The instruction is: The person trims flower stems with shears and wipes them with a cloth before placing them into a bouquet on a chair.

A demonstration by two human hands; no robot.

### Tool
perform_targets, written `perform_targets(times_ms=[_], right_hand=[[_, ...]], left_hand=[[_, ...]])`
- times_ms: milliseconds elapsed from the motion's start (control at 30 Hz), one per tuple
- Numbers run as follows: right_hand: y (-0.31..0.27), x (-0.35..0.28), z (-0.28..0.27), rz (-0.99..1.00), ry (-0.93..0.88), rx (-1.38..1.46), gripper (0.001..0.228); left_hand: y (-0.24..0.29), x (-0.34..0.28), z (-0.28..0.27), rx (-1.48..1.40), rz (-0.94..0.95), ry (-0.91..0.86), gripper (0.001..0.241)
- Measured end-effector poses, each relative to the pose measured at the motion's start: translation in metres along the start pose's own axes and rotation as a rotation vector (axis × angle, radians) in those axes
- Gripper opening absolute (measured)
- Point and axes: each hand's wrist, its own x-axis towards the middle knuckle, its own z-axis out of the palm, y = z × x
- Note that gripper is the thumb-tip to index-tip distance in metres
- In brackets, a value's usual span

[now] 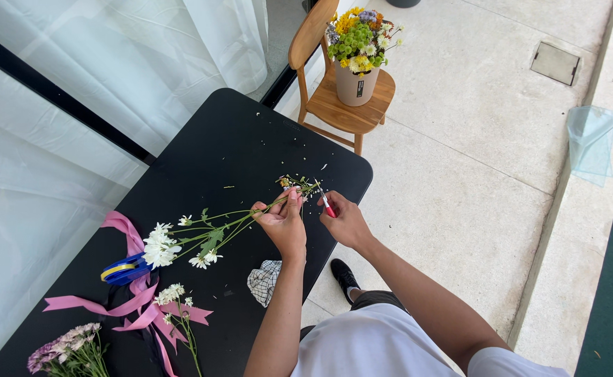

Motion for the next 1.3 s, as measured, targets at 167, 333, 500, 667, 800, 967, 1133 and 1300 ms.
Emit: perform_targets(times_ms=[167,333,500,667,800,967,1133,1300], right_hand=[[0.002,0.005,0.005,-0.012,-0.014,-0.012,0.038],[0.0,0.01,0.007,-0.029,-0.058,0.047,0.038],[0.007,0.014,0.008,-0.02,-0.054,0.06,0.034],[0.011,0.021,0.009,0.002,-0.076,0.088,0.025],[0.018,0.029,0.011,-0.038,-0.07,0.062,0.019],[0.038,0.039,0.019,-0.069,-0.055,0.051,0.013],[0.033,0.037,0.018,-0.028,-0.054,0.099,0.009],[0.026,0.039,0.011,0.006,-0.079,0.084,0.018]], left_hand=[[0.004,-0.002,-0.002,-0.03,-0.007,0.053,0.054],[0.001,-0.002,-0.003,-0.069,-0.013,0.086,0.053],[-0.002,0.0,-0.003,-0.044,-0.025,0.105,0.054],[-0.007,0.002,-0.003,-0.025,-0.025,0.123,0.054],[-0.006,0.002,-0.002,-0.01,-0.019,0.133,0.053],[-0.02,0.012,-0.009,0.018,-0.014,0.134,0.053],[-0.026,0.016,-0.013,0.041,-0.026,0.143,0.055],[-0.041,0.028,-0.023,0.096,-0.077,0.053,0.051]])
